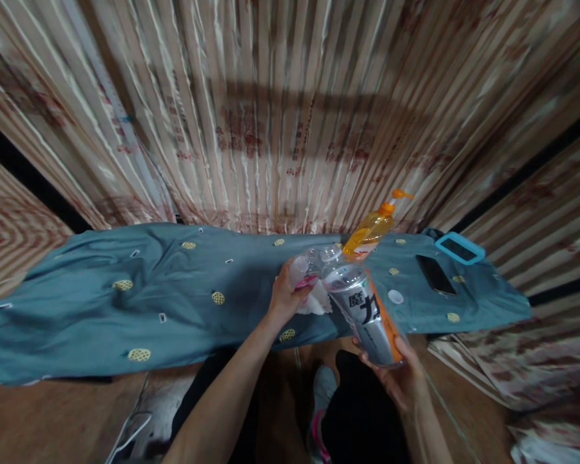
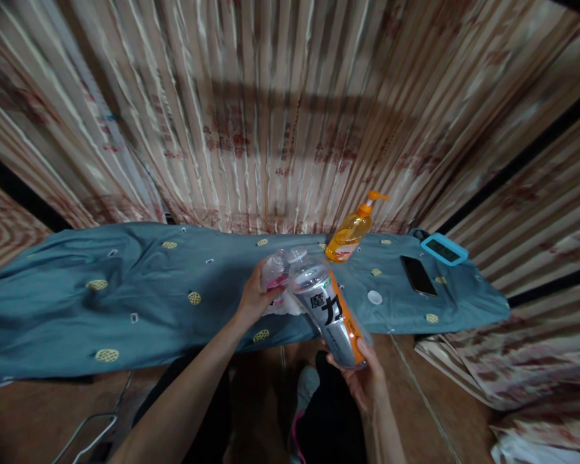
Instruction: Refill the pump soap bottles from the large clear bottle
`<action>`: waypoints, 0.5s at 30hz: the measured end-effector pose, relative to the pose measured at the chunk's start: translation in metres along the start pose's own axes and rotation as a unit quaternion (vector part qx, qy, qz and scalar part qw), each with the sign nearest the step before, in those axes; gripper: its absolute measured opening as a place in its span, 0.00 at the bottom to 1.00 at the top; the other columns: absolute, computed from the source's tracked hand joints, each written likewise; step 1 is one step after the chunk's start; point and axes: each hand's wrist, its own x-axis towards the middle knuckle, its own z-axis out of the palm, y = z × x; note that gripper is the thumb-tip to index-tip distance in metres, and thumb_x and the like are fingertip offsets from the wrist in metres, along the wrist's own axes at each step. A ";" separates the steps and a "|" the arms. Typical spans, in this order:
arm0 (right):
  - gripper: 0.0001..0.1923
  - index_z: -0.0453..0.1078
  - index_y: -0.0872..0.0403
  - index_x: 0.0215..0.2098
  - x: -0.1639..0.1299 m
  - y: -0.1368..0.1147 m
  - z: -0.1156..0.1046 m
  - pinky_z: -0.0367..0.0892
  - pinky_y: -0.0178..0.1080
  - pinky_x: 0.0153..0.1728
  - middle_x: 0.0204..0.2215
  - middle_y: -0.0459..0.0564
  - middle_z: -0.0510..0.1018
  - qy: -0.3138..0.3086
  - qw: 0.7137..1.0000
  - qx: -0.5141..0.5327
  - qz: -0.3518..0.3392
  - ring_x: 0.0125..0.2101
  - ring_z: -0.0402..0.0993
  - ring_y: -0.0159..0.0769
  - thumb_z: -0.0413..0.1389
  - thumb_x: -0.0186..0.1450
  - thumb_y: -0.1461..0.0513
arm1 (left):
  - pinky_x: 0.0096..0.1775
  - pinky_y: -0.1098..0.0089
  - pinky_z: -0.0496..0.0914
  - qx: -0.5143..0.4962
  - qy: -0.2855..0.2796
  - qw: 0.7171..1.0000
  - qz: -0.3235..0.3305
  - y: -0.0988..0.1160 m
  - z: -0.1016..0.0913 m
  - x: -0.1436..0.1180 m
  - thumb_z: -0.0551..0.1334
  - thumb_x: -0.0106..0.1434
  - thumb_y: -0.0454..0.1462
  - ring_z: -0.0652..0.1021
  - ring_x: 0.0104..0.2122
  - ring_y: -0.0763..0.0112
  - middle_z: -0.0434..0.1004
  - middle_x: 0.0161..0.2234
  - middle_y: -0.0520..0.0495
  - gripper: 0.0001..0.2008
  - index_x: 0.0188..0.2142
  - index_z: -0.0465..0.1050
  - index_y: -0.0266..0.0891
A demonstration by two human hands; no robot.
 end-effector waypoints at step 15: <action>0.30 0.83 0.45 0.38 0.001 -0.002 -0.003 0.80 0.39 0.27 0.33 0.53 0.87 0.042 0.998 -0.028 -0.021 0.28 0.84 0.45 0.78 0.36 0.50 | 0.55 0.57 0.72 0.032 0.008 0.999 0.035 -0.007 -0.002 -0.005 0.71 0.56 0.38 0.79 0.52 0.56 0.79 0.52 0.44 0.28 0.55 0.66 0.41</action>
